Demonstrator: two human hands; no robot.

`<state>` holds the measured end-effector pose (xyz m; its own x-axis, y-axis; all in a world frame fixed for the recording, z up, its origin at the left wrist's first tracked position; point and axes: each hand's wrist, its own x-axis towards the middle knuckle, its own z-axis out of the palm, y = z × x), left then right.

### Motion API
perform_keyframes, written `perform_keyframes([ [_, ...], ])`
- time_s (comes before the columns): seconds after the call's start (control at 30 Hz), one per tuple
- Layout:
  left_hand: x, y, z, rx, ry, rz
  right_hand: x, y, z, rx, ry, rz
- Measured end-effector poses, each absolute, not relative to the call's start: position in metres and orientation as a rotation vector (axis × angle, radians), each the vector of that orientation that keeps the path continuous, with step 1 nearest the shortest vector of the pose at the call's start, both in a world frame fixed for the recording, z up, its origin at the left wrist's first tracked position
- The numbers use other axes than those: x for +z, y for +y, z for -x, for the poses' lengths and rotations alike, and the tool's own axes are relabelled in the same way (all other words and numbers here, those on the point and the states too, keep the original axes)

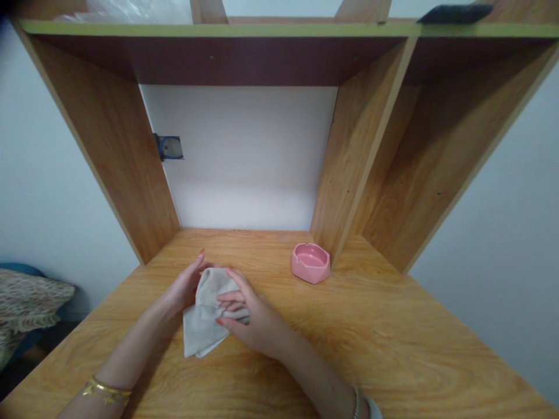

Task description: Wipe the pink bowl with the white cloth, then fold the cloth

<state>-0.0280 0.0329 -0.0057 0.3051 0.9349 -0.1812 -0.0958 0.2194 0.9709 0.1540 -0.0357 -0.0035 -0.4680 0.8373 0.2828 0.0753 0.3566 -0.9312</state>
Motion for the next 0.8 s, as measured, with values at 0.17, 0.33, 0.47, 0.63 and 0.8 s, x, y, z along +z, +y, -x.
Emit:
perform_keyframes([
  [0.17,-0.005,0.034,0.037,0.857,1.186,-1.401,-0.004,-0.038,-0.158,1.048,-2.047,0.868],
  [0.33,-0.001,0.033,0.04,0.72,1.275,-1.713,-0.007,-0.025,-0.167,0.648,-2.147,0.991],
  [0.47,0.005,0.029,0.039,0.759,1.243,-1.644,-0.009,-0.019,-0.173,0.477,-2.285,1.071],
  [0.63,0.011,0.023,0.04,0.723,1.164,-1.528,-0.011,-0.019,-0.173,0.451,-2.306,1.049],
  [0.8,0.009,0.026,0.048,0.625,1.258,-1.56,-0.01,-0.02,-0.172,0.463,-2.282,1.015],
])
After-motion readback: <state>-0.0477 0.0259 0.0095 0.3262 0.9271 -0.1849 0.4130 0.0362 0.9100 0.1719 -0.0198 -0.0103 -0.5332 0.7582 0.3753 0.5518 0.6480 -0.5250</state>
